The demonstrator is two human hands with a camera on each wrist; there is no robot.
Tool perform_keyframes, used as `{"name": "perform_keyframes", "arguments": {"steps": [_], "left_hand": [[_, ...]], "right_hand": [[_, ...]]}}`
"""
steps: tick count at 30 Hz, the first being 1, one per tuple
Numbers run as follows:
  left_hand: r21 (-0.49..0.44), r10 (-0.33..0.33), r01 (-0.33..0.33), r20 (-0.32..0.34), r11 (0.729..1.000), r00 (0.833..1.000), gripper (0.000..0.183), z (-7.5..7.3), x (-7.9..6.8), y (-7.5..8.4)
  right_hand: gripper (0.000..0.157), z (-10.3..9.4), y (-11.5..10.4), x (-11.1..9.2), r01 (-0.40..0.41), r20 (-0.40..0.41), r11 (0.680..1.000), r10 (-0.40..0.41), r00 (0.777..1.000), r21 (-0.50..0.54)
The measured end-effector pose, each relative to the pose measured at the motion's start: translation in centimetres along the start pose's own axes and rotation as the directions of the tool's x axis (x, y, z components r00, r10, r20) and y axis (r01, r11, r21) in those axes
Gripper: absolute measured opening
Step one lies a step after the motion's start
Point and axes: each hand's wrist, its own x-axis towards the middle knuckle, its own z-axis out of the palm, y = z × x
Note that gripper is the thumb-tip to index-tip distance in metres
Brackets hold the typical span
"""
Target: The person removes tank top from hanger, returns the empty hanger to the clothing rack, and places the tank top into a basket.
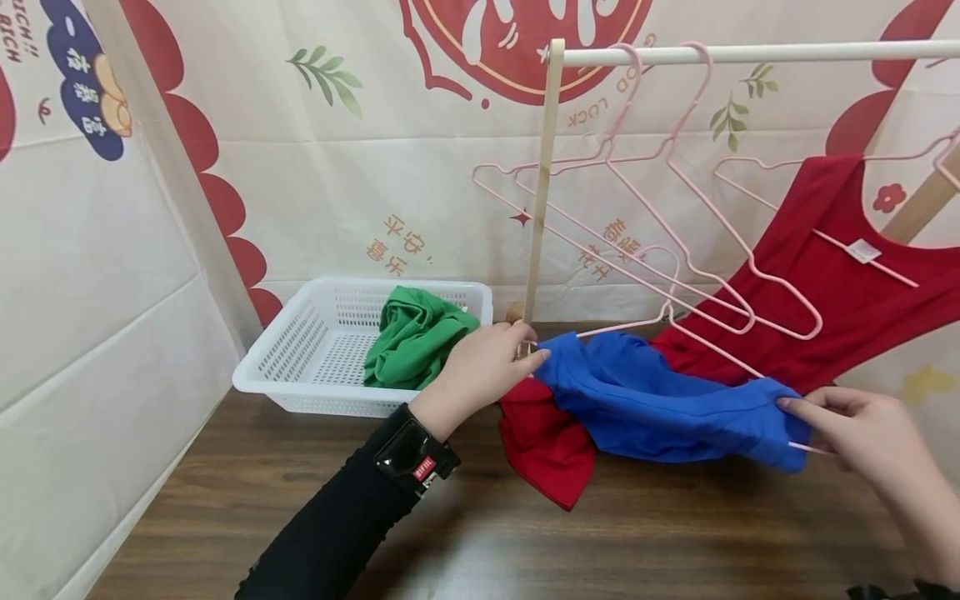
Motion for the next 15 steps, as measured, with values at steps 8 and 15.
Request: {"name": "perform_keyframes", "arguments": {"steps": [8, 15], "left_hand": [[0.076, -0.08, 0.079, 0.005, 0.994, 0.997, 0.053, -0.4, -0.9, 0.2], [0.092, -0.121, 0.122, -0.023, 0.988, 0.992, 0.048, -0.7, -1.9, 0.2]], "right_hand": [[0.044, 0.4, -0.8, 0.4, 0.033, 0.044, 0.999, -0.033, 0.998, 0.009], [0.04, 0.4, -1.3, 0.9, 0.081, 0.102, 0.996, -0.084, 0.991, 0.036]]}}
